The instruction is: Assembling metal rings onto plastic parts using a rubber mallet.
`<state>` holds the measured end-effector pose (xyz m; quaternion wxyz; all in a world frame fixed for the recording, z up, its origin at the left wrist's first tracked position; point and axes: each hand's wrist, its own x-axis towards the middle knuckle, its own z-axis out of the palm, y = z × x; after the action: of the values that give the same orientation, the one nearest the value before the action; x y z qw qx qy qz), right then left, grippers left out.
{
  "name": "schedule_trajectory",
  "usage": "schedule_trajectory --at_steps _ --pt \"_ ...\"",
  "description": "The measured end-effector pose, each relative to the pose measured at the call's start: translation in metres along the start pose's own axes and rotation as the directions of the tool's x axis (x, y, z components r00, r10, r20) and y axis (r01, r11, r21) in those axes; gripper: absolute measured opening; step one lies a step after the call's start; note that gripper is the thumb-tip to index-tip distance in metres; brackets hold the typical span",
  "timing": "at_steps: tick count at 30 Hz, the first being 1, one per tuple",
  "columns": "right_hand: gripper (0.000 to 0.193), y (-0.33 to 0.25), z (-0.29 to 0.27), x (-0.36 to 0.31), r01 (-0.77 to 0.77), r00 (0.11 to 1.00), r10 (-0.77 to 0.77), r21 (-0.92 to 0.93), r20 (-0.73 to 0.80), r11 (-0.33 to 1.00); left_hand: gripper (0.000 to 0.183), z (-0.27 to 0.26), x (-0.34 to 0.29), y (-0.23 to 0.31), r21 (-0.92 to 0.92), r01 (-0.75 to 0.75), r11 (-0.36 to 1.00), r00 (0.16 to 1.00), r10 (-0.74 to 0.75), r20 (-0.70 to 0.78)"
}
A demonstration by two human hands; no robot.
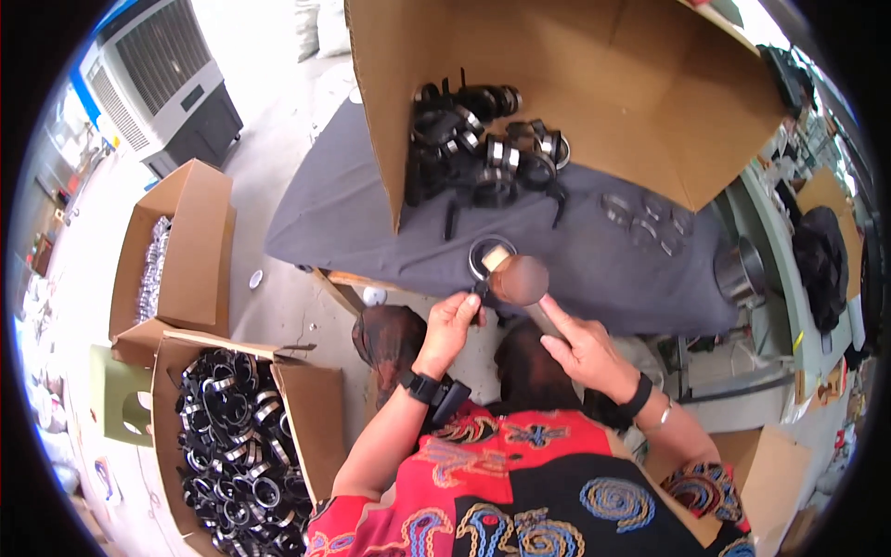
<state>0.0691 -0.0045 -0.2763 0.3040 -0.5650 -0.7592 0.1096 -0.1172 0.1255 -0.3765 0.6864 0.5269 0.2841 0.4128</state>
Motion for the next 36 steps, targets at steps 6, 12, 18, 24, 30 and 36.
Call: schedule_trajectory --at_steps 6,12,18,24,30,36 --pt "0.064 -0.044 -0.032 0.049 0.115 0.986 -0.104 0.08 -0.127 0.99 0.034 -0.003 -0.01 0.001 0.027 0.019 0.999 1.0 -0.02 0.021" --pt "0.063 -0.011 -0.011 0.063 -0.064 0.988 0.052 0.078 0.144 0.995 0.034 -0.009 -0.006 -0.006 0.094 0.04 0.995 0.997 -0.046 0.065" --pt "0.058 -0.055 -0.049 0.089 -0.103 0.993 0.116 0.286 -0.029 0.953 0.033 -0.013 -0.01 0.007 0.069 0.046 0.997 0.997 -0.051 0.063" --pt "0.059 -0.019 -0.038 0.082 -0.439 0.891 0.363 0.314 0.273 0.841 0.034 -0.013 -0.016 0.001 0.066 0.098 0.993 0.992 -0.103 0.074" --pt "0.058 -0.034 -0.05 0.092 -0.365 0.931 0.339 0.397 0.137 0.842 0.034 -0.01 -0.01 0.007 0.1 0.036 0.994 0.998 -0.041 0.045" --pt "0.06 -0.009 -0.045 0.089 -0.541 0.841 0.468 0.437 0.27 0.719 0.035 -0.011 -0.012 0.003 0.101 0.093 0.991 0.995 -0.097 0.036"
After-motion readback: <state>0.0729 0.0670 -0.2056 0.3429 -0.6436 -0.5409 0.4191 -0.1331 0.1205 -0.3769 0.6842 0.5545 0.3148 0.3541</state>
